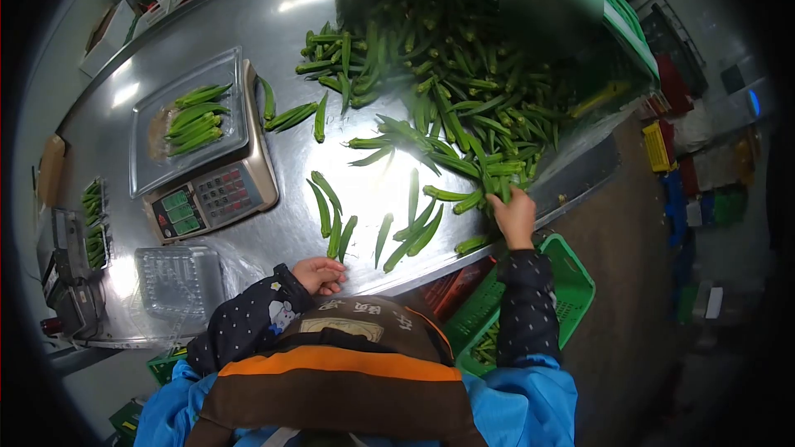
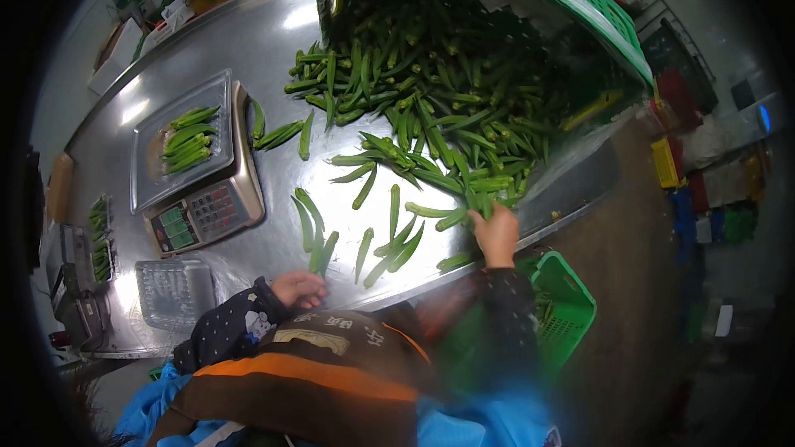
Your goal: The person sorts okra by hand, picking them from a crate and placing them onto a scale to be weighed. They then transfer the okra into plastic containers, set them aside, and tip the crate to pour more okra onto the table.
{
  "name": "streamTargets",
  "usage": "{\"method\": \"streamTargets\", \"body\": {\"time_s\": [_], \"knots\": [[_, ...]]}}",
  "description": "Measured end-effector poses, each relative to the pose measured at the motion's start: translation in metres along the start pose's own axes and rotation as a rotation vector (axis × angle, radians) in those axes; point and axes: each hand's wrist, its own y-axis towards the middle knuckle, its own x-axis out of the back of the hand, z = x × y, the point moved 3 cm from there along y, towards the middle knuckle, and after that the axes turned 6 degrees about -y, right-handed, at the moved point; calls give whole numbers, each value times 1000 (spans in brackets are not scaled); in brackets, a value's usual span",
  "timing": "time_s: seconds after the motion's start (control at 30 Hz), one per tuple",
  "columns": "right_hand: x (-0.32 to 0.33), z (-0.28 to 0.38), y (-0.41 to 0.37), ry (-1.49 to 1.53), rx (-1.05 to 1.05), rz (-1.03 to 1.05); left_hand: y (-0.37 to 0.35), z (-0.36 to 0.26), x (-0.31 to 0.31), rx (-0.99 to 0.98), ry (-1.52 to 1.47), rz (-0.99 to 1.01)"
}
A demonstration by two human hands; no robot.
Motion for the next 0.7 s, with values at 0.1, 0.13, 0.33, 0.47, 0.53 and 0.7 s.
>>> {"method": "streamTargets", "body": {"time_s": [0.1,0.13,0.33,0.47,0.53,0.7], "knots": [[-19,6,9,-206,-13,91,-7,4,9,-3,-37,-30],[-16,0,9,-109,15,135,-11,5,12,-12,-61,-45],[126,-63,-32,29,-201,957,-14,15,24,13,-212,-102],[160,-151,-55,-401,-238,880,-2,23,24,30,-251,-104],[149,-115,-42,-117,-348,561,0,18,16,43,-242,-99],[26,-37,-10,-147,10,192,1,0,4,68,-160,-108]]}}
